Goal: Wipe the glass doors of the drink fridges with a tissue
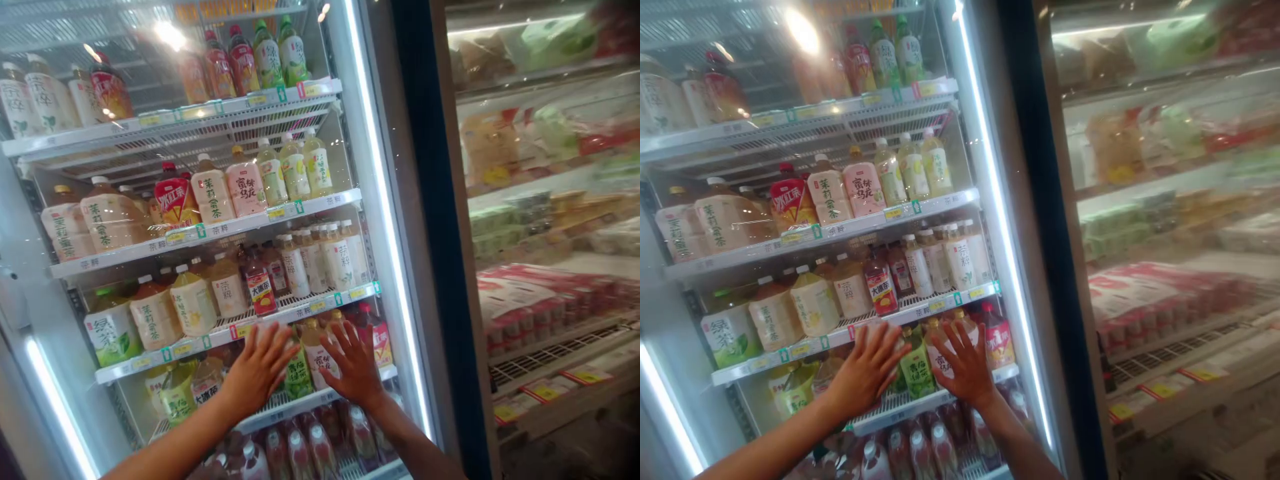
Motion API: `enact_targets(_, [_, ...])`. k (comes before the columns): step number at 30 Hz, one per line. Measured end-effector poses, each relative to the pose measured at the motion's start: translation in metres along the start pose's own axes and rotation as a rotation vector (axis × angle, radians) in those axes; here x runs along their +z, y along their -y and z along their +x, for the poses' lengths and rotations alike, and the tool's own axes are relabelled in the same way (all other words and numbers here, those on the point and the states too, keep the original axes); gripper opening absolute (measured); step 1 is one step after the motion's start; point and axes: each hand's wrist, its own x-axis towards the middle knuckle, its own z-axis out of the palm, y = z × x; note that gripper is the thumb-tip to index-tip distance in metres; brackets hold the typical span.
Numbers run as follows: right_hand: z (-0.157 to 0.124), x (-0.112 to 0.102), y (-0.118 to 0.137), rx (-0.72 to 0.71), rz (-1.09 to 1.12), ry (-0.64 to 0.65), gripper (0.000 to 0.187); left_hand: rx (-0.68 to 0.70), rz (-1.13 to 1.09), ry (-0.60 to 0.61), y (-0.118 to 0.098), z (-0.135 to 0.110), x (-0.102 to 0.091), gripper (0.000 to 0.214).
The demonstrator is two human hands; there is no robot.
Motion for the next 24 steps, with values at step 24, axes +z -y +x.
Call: enact_targets(24, [0.218, 0.009, 0.085, -0.019, 0.0, -0.02, 0.095, -0.542, 0.054, -0.12, 0.133, -0.08, -0.035, 0.083])
